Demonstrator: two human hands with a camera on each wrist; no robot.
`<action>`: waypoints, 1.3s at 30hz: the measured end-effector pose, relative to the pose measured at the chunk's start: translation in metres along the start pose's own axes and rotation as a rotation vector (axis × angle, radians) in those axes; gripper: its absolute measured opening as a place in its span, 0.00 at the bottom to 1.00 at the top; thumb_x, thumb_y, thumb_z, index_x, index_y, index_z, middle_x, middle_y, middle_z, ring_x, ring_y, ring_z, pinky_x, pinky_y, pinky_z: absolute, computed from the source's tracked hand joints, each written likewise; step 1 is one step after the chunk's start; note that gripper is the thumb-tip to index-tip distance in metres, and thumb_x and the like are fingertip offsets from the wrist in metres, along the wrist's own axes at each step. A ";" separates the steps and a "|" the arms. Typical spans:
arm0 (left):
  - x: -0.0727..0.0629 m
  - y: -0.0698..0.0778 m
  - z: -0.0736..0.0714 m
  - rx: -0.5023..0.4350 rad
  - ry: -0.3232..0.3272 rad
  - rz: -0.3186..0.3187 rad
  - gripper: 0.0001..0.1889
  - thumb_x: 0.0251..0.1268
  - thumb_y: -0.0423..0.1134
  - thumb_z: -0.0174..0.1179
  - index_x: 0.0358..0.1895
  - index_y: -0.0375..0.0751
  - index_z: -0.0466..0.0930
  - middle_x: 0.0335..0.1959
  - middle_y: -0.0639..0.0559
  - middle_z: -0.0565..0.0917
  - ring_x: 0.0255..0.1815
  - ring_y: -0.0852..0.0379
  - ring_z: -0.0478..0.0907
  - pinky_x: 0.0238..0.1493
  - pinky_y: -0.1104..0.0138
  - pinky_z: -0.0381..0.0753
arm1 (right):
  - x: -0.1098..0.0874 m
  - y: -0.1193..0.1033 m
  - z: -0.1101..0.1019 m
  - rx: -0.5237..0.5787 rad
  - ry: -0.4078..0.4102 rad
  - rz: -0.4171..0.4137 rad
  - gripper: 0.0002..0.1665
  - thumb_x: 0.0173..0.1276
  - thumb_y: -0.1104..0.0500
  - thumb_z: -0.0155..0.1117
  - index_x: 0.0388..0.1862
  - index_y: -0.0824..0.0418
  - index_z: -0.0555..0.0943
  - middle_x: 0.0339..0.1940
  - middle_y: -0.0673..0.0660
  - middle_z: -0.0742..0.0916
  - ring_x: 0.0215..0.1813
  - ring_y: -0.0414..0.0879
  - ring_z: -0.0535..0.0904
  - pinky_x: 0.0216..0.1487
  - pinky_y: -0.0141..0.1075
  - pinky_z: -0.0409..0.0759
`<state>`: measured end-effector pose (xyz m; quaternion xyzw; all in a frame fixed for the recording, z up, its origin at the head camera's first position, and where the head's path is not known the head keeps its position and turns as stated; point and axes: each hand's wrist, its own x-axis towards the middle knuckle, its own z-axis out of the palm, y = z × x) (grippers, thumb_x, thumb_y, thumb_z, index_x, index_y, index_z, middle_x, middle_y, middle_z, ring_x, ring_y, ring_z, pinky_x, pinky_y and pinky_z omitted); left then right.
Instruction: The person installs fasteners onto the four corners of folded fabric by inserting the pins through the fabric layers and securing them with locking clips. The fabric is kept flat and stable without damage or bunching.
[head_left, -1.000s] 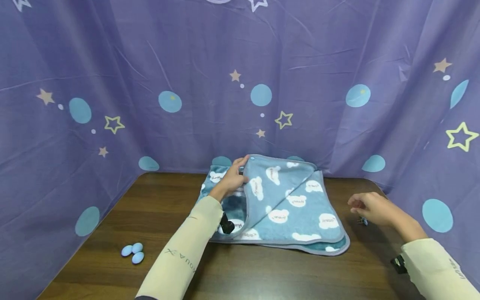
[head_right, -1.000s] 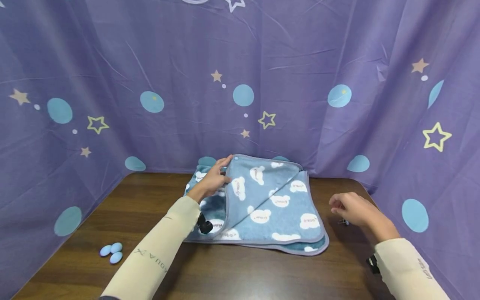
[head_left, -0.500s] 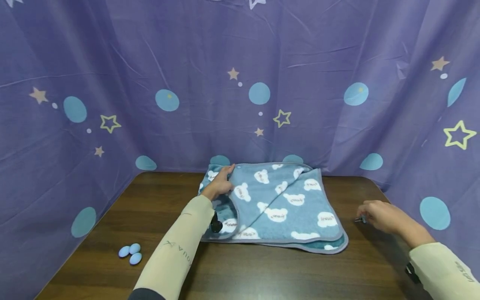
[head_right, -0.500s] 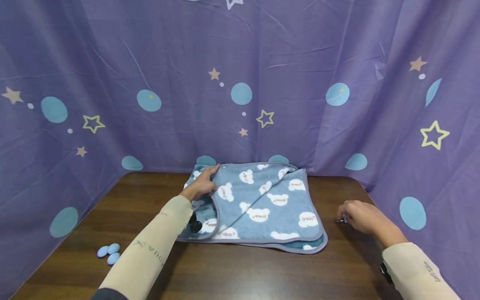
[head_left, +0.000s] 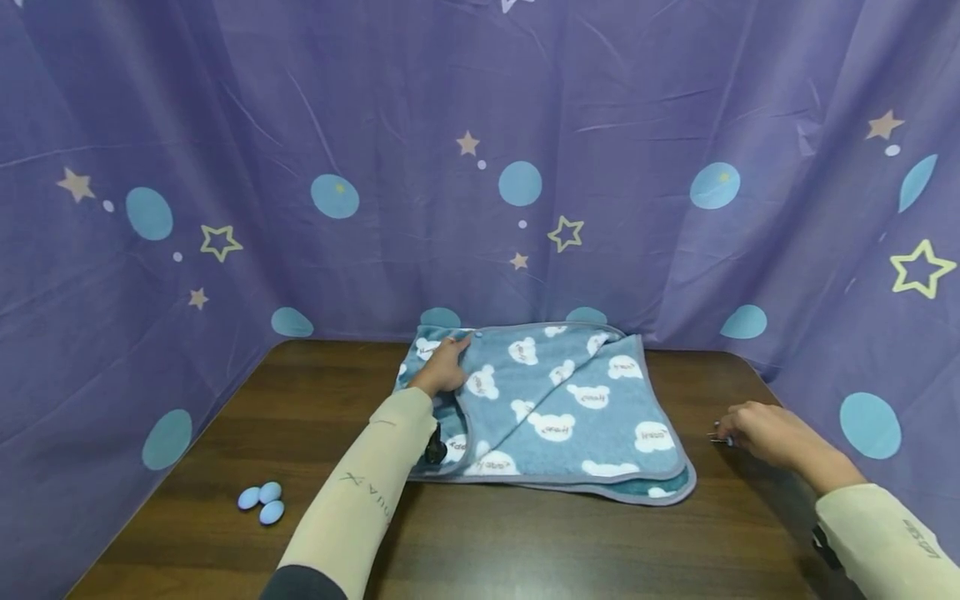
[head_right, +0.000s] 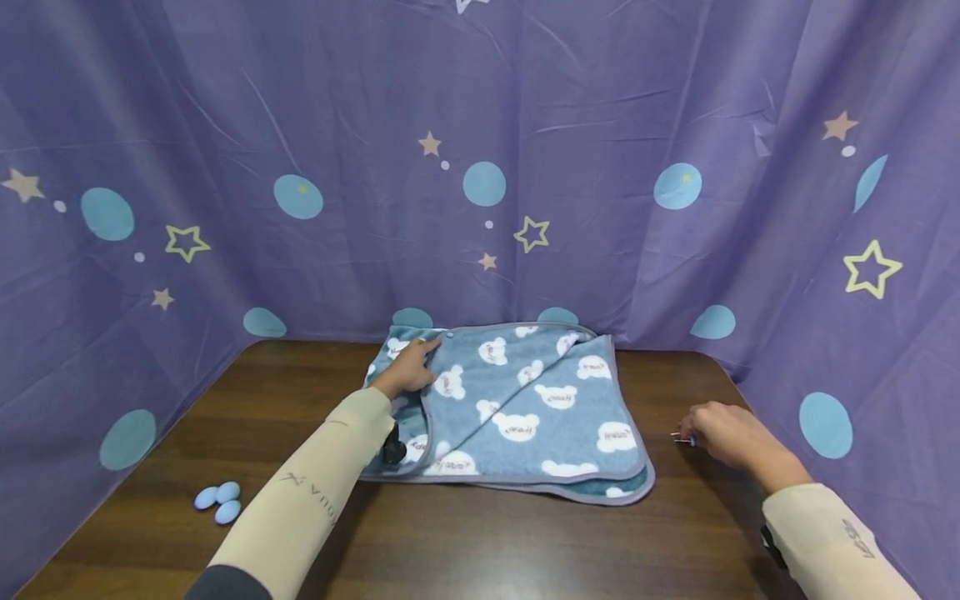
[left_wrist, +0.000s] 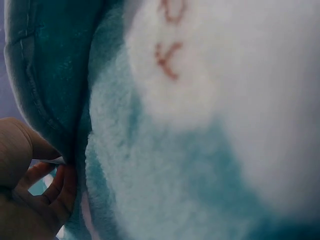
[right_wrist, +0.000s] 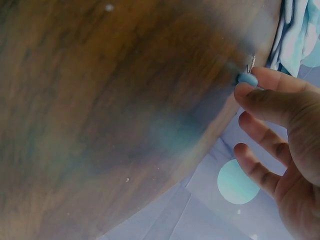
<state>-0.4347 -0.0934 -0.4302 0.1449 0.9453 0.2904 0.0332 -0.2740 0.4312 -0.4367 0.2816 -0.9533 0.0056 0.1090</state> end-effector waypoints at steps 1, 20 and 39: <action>0.000 0.001 -0.001 0.014 -0.006 -0.002 0.43 0.59 0.24 0.58 0.81 0.38 0.55 0.77 0.30 0.59 0.78 0.36 0.58 0.73 0.53 0.65 | 0.000 0.000 0.000 0.003 -0.003 -0.002 0.19 0.50 0.72 0.75 0.27 0.45 0.87 0.32 0.39 0.87 0.35 0.40 0.84 0.33 0.42 0.82; -0.027 0.070 0.018 0.120 0.104 0.058 0.24 0.71 0.39 0.61 0.69 0.42 0.76 0.69 0.38 0.73 0.68 0.38 0.72 0.63 0.46 0.76 | 0.001 -0.017 -0.011 0.053 -0.026 -0.002 0.12 0.58 0.66 0.77 0.32 0.47 0.88 0.34 0.40 0.89 0.38 0.39 0.85 0.37 0.42 0.84; -0.069 0.153 0.084 0.205 -0.331 0.557 0.20 0.73 0.45 0.65 0.63 0.44 0.81 0.54 0.49 0.86 0.55 0.57 0.82 0.53 0.70 0.79 | 0.014 -0.048 -0.016 0.056 0.056 0.054 0.07 0.63 0.62 0.75 0.35 0.50 0.89 0.34 0.40 0.87 0.37 0.37 0.82 0.37 0.43 0.82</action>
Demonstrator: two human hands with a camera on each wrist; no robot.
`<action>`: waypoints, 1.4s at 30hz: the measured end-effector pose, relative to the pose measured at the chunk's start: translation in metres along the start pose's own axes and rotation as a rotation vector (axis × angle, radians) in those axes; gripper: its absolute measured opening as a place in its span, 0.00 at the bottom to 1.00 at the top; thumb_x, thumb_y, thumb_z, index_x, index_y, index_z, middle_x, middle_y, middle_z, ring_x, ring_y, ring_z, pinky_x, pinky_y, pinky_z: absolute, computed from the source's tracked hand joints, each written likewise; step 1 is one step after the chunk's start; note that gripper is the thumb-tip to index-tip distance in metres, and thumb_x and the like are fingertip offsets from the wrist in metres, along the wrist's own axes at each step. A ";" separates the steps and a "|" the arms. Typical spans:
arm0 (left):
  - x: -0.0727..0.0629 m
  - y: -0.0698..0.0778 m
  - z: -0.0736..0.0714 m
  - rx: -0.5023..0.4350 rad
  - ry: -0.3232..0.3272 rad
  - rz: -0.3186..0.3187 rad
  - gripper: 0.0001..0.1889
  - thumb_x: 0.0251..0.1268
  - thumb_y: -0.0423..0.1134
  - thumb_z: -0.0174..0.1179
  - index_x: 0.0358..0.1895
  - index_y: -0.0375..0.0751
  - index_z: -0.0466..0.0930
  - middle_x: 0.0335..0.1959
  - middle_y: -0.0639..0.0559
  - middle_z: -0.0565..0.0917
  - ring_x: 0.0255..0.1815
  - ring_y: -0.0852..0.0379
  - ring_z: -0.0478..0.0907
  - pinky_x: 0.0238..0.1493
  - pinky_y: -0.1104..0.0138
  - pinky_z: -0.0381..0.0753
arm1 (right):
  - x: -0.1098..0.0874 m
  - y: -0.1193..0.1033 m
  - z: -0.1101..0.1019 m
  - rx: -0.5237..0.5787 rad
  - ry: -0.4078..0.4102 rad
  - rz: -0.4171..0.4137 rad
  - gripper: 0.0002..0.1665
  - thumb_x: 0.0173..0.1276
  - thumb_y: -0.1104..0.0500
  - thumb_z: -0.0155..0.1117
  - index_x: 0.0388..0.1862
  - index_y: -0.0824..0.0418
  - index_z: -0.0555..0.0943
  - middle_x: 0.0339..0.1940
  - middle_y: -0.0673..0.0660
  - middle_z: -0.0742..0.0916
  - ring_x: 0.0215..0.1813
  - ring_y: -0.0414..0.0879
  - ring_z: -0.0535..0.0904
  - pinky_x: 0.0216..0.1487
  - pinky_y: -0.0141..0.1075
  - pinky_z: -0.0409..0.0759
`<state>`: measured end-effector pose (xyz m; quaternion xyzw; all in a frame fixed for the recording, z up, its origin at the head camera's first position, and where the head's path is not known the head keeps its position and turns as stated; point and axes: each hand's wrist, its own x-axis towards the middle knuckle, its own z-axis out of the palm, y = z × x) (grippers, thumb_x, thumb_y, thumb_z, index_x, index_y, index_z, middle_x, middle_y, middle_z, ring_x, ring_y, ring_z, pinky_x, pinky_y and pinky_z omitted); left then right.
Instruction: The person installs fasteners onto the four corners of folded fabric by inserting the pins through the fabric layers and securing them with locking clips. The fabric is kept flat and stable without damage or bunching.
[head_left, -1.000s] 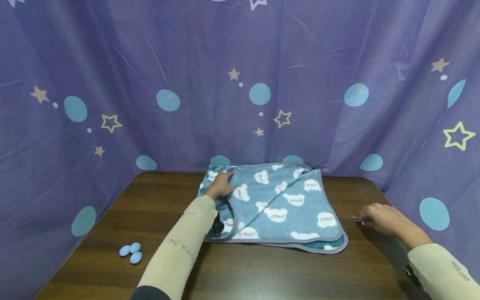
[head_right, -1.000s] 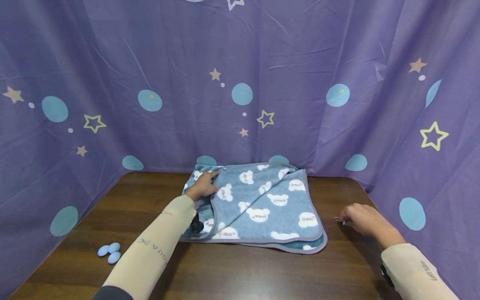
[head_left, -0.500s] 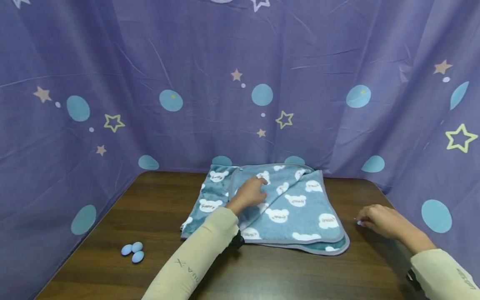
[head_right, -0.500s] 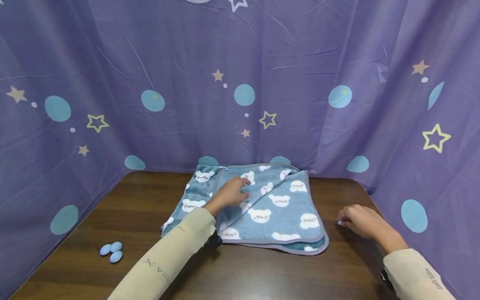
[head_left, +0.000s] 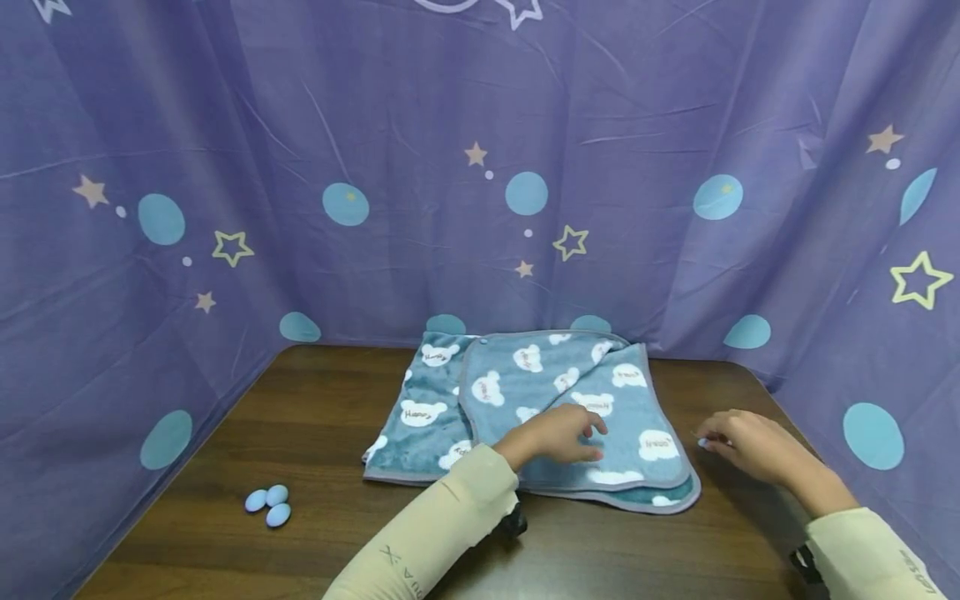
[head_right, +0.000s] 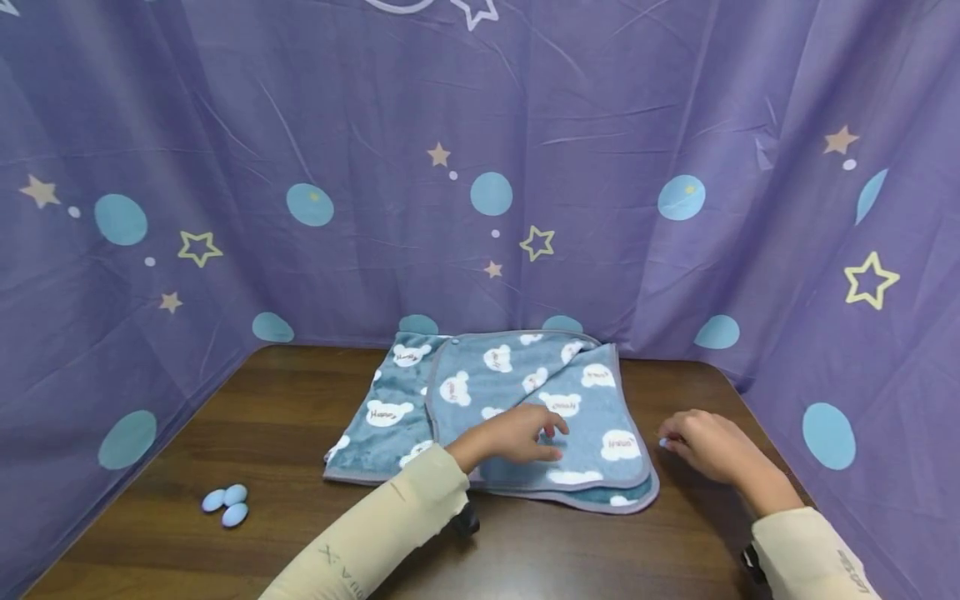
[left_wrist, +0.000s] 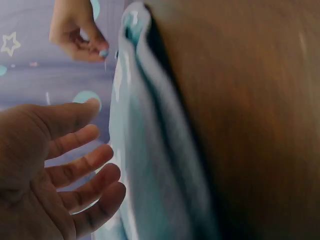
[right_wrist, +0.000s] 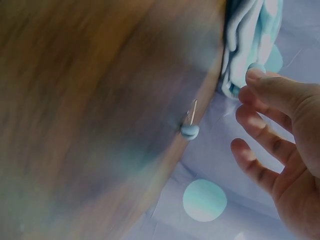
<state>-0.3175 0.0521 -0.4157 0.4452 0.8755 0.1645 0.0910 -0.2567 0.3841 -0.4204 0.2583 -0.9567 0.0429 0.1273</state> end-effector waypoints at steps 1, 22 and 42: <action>0.001 0.004 0.002 -0.008 -0.017 0.018 0.20 0.72 0.46 0.66 0.63 0.45 0.81 0.54 0.49 0.86 0.55 0.58 0.82 0.53 0.71 0.79 | 0.001 -0.002 0.000 0.005 -0.003 0.004 0.06 0.63 0.62 0.75 0.36 0.50 0.89 0.34 0.40 0.87 0.37 0.37 0.81 0.37 0.42 0.82; 0.018 0.038 0.025 0.107 -0.009 -0.025 0.12 0.72 0.37 0.58 0.50 0.55 0.88 0.39 0.64 0.85 0.33 0.68 0.76 0.33 0.71 0.77 | 0.021 -0.026 -0.002 0.015 0.071 -0.047 0.10 0.60 0.66 0.77 0.36 0.53 0.88 0.33 0.42 0.86 0.36 0.39 0.81 0.36 0.42 0.80; 0.018 0.002 0.003 -0.298 0.413 -0.129 0.10 0.75 0.43 0.62 0.47 0.42 0.88 0.28 0.58 0.84 0.24 0.66 0.76 0.29 0.72 0.76 | 0.064 -0.044 -0.025 0.124 0.329 -0.072 0.07 0.63 0.67 0.73 0.40 0.59 0.88 0.34 0.48 0.88 0.37 0.44 0.83 0.39 0.47 0.82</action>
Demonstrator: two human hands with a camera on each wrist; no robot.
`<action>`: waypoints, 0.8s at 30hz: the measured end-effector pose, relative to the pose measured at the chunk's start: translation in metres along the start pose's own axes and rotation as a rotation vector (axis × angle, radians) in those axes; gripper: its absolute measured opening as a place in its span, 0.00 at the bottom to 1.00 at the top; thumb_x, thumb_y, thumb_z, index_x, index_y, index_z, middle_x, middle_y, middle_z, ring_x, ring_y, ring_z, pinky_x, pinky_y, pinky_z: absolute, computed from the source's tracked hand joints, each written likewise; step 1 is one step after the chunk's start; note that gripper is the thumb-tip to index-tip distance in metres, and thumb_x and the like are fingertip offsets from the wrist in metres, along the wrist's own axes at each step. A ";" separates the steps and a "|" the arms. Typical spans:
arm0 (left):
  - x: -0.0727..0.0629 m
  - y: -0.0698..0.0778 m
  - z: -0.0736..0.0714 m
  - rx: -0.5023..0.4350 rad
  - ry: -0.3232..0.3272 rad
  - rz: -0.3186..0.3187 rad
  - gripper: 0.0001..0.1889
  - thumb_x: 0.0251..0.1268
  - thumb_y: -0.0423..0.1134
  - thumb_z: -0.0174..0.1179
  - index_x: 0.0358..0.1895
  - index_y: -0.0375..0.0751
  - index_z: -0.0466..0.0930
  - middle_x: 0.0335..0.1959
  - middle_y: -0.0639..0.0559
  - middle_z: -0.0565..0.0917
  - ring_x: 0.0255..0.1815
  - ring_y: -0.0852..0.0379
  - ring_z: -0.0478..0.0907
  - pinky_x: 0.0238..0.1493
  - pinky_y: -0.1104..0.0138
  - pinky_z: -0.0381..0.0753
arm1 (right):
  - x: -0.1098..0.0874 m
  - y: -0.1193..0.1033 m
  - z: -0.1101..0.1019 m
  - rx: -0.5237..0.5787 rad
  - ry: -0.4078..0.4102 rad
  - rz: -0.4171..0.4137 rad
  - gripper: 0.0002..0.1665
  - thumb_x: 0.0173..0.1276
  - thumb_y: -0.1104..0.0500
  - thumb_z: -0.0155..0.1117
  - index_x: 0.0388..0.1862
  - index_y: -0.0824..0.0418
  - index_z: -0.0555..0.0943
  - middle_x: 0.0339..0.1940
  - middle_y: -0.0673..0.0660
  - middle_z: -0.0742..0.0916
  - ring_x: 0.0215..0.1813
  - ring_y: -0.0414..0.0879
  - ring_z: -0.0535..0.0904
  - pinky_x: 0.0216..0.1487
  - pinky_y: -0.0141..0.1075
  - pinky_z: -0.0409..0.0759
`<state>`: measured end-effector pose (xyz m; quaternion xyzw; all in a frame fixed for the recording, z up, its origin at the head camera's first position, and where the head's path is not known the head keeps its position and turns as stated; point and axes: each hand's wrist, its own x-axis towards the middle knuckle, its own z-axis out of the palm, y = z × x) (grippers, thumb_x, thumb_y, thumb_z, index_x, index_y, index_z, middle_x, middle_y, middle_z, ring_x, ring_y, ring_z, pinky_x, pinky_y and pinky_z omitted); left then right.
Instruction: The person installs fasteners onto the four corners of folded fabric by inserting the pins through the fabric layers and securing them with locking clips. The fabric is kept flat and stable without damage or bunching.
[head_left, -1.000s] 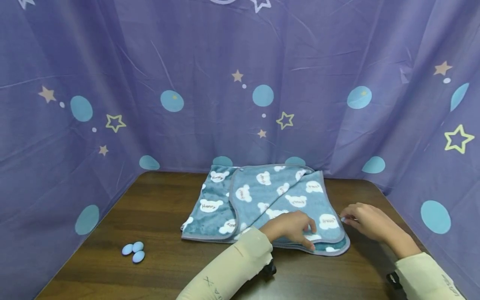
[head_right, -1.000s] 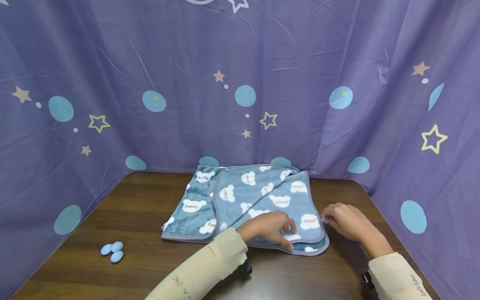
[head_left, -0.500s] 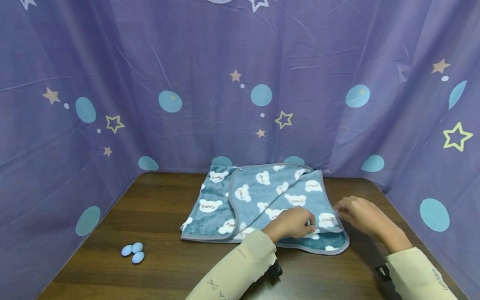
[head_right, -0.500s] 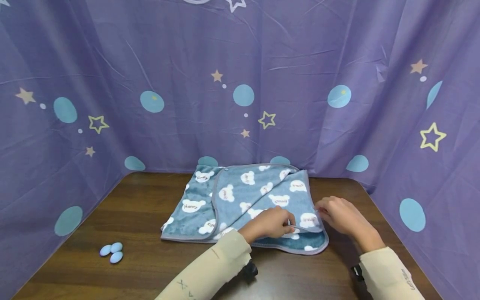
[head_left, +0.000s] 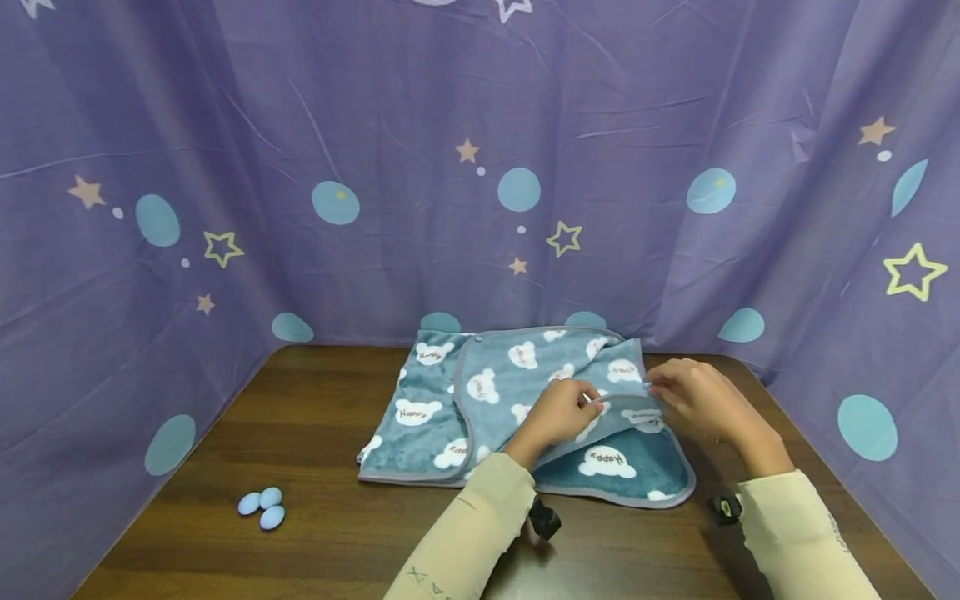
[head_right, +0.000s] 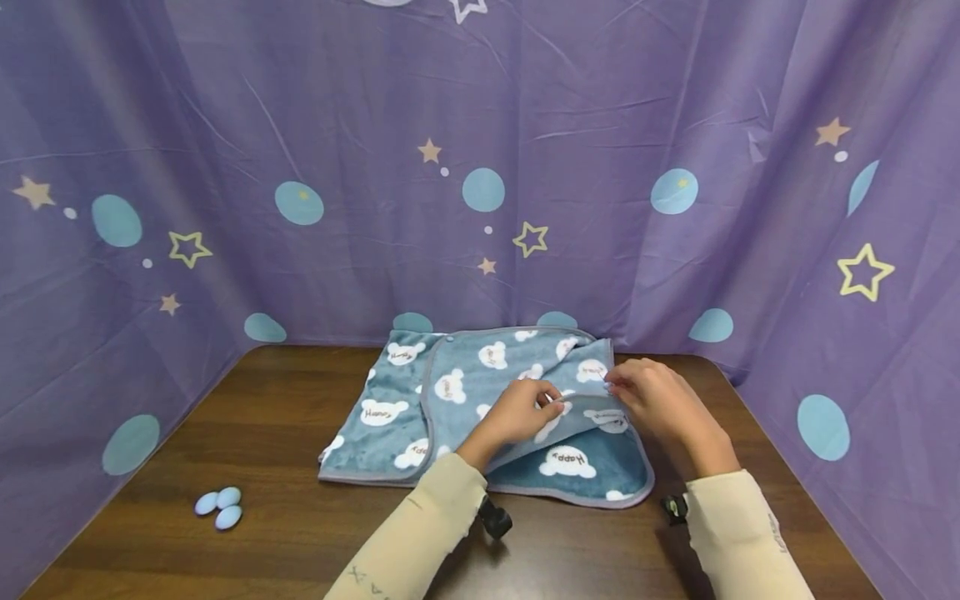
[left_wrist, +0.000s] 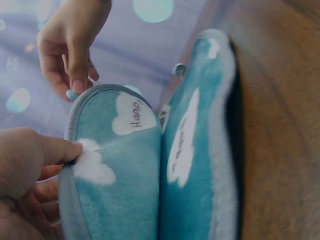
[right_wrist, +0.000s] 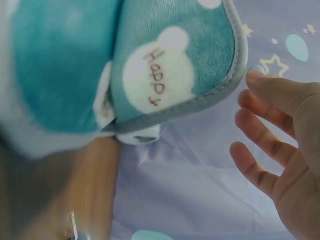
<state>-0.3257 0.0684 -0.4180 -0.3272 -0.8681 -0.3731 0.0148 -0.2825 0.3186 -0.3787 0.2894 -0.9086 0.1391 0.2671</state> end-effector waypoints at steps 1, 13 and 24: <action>0.000 -0.003 -0.002 -0.031 0.022 -0.012 0.10 0.75 0.43 0.62 0.48 0.42 0.88 0.27 0.57 0.83 0.22 0.65 0.76 0.28 0.71 0.76 | 0.003 -0.001 0.000 0.006 0.021 -0.013 0.08 0.63 0.67 0.74 0.40 0.60 0.88 0.34 0.48 0.88 0.37 0.44 0.83 0.38 0.46 0.81; 0.003 -0.020 -0.011 -0.214 0.256 -0.085 0.11 0.75 0.44 0.63 0.47 0.41 0.88 0.33 0.51 0.86 0.26 0.62 0.78 0.32 0.67 0.79 | 0.029 -0.006 0.014 0.156 0.107 -0.052 0.10 0.60 0.69 0.77 0.41 0.62 0.88 0.47 0.57 0.88 0.47 0.51 0.82 0.44 0.47 0.78; 0.008 -0.019 -0.019 -0.198 0.319 -0.100 0.12 0.74 0.45 0.63 0.47 0.40 0.89 0.36 0.49 0.88 0.35 0.59 0.82 0.39 0.66 0.81 | 0.036 -0.003 0.021 0.314 -0.089 0.174 0.06 0.69 0.59 0.73 0.44 0.58 0.89 0.66 0.61 0.79 0.64 0.60 0.73 0.54 0.60 0.77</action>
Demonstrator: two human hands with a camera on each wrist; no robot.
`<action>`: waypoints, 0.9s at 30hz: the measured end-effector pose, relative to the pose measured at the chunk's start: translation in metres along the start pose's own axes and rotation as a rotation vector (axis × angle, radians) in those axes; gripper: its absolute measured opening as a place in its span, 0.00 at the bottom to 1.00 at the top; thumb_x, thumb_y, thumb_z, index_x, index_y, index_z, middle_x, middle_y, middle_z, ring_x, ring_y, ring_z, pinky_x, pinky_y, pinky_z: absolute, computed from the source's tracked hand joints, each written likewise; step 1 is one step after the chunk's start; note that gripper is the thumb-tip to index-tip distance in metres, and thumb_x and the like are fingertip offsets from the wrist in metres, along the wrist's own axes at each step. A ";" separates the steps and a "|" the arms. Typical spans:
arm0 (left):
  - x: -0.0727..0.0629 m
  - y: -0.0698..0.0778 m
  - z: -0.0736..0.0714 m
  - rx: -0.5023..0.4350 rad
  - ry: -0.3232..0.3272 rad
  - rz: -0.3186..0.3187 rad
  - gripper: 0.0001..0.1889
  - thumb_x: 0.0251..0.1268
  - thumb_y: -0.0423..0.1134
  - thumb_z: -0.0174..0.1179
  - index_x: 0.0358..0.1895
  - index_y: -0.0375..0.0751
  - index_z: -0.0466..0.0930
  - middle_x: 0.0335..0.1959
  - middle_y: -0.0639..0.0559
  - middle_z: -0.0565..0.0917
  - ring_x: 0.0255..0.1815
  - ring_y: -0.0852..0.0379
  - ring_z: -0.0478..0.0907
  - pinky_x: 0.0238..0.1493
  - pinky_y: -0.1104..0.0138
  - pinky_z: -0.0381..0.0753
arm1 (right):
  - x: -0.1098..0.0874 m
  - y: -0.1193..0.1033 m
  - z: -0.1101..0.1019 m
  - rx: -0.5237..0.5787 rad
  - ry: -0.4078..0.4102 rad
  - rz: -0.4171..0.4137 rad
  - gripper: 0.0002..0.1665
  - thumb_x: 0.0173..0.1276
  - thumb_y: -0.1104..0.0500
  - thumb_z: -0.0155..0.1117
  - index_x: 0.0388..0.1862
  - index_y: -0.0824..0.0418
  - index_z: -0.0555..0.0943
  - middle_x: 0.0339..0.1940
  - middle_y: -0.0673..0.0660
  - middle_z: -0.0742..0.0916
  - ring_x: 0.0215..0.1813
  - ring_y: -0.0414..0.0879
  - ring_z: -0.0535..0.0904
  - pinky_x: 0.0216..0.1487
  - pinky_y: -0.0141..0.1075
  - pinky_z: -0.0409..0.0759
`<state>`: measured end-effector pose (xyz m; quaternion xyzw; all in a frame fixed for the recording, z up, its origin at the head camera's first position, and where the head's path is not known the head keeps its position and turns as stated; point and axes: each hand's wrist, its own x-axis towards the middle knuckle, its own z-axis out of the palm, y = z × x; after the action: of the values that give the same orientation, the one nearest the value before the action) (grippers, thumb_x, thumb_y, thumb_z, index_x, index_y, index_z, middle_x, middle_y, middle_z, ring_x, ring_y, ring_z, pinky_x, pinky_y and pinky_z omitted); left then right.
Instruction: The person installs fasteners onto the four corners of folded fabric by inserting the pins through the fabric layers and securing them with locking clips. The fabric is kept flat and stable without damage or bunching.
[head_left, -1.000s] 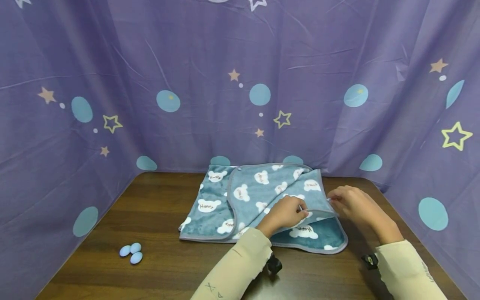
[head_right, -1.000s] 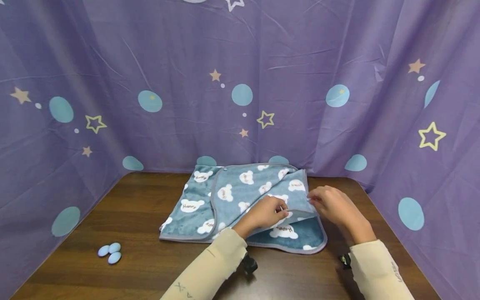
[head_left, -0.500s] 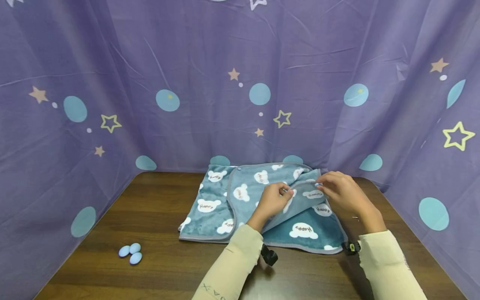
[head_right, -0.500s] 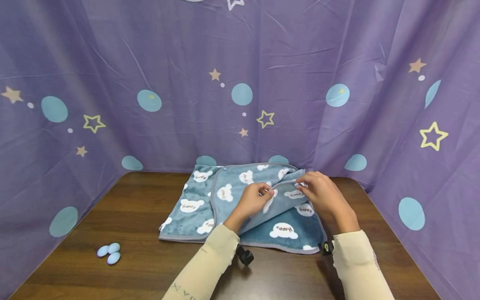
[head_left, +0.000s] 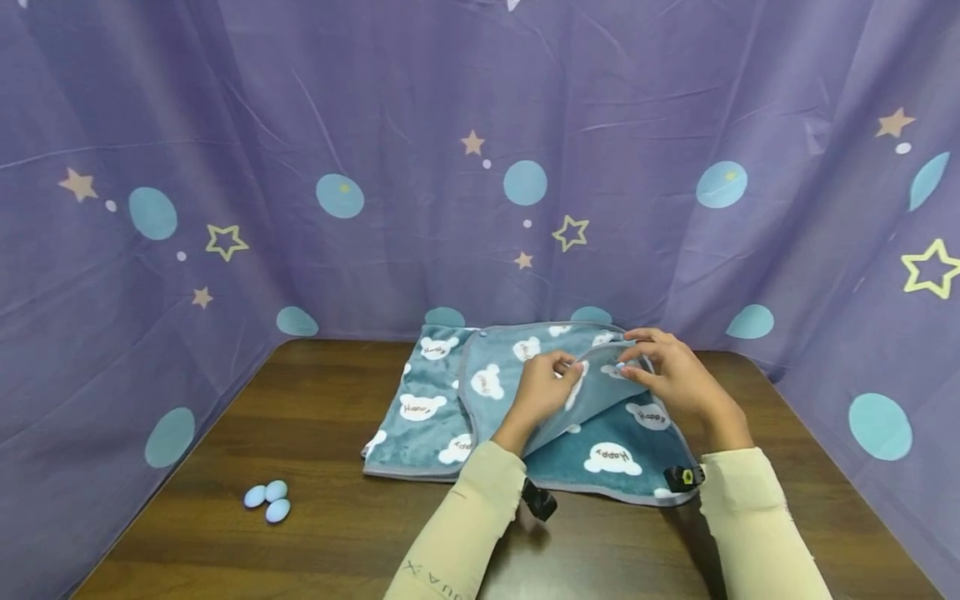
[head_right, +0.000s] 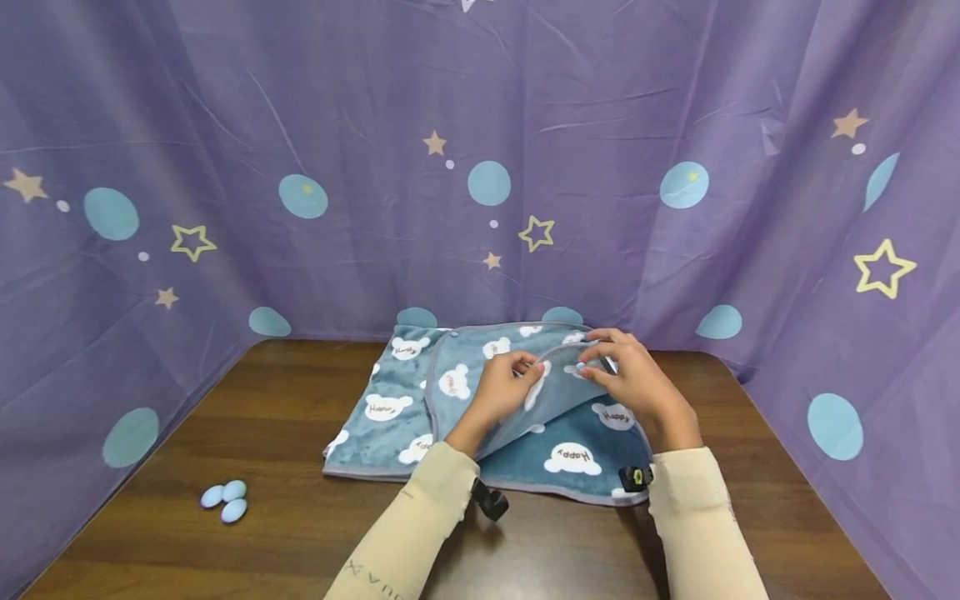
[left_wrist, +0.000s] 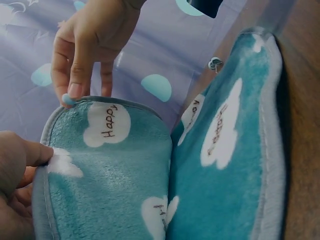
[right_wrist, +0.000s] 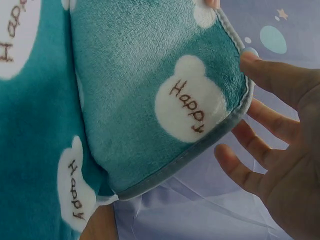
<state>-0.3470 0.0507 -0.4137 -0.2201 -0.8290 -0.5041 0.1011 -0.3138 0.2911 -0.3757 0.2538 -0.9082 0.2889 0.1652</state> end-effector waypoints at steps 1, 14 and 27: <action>0.000 0.001 0.000 -0.004 -0.001 0.001 0.13 0.74 0.45 0.63 0.48 0.40 0.89 0.36 0.49 0.88 0.35 0.59 0.82 0.39 0.66 0.81 | 0.000 0.001 0.000 0.000 -0.003 0.001 0.06 0.69 0.59 0.73 0.43 0.57 0.89 0.65 0.62 0.80 0.63 0.61 0.74 0.54 0.60 0.77; -0.001 0.010 -0.006 -0.005 -0.035 0.060 0.13 0.75 0.44 0.62 0.49 0.39 0.88 0.38 0.48 0.88 0.37 0.58 0.83 0.38 0.67 0.81 | 0.001 0.005 0.004 -0.016 0.081 -0.045 0.06 0.67 0.62 0.74 0.42 0.58 0.88 0.50 0.57 0.88 0.53 0.53 0.81 0.54 0.56 0.76; -0.007 0.021 -0.005 0.028 -0.277 0.154 0.11 0.76 0.42 0.62 0.50 0.42 0.89 0.37 0.54 0.87 0.29 0.67 0.78 0.30 0.73 0.78 | 0.005 -0.002 0.014 -0.044 0.178 -0.089 0.06 0.66 0.65 0.74 0.42 0.63 0.89 0.42 0.56 0.89 0.44 0.50 0.83 0.46 0.53 0.79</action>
<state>-0.3315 0.0529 -0.3980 -0.3492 -0.8225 -0.4482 0.0269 -0.3193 0.2796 -0.3833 0.2635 -0.8840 0.2824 0.2634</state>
